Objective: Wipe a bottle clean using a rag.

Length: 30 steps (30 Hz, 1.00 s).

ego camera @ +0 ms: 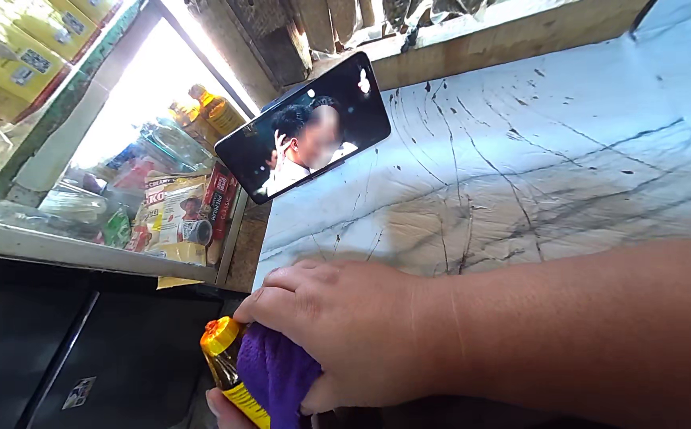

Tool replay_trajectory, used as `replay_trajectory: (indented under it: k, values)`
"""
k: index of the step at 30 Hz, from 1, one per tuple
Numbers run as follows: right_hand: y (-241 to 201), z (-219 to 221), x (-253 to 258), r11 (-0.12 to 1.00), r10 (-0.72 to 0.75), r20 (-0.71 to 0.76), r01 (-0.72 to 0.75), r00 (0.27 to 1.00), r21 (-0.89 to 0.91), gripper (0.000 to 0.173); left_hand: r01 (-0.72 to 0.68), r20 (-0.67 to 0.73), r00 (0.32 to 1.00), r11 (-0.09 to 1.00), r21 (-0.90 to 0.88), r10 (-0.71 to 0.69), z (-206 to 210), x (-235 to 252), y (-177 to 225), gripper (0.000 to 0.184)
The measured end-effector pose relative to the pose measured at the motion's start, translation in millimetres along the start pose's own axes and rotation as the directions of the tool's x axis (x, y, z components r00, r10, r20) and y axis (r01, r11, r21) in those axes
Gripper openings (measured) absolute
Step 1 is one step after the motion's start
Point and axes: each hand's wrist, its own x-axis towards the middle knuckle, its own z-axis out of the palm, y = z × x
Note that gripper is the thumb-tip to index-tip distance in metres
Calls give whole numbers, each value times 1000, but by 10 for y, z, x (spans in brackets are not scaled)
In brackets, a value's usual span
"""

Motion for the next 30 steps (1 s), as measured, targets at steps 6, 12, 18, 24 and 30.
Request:
replay_trajectory:
  k: [6,12,18,24,30]
  values:
    - [10,-30,4,997,9,-4,-9,1000,73,58,86,3,996,988,-125,-86,-13,-51,-74,44]
    - [19,-57,-1,987,28,-65,-18,997,160,39,-28,114,993,999,19,26,157,5,-135,35]
    - [18,-67,4,985,32,-71,-20,997,171,33,-52,109,993,996,74,44,256,32,-117,38]
    - [29,-32,11,996,19,-58,-13,998,93,45,110,-3,994,982,-152,-112,95,-1,-81,41]
    - [9,5,-16,1000,1,-25,-1,1000,-9,71,45,-18,999,998,-50,-46,-80,-30,-46,34]
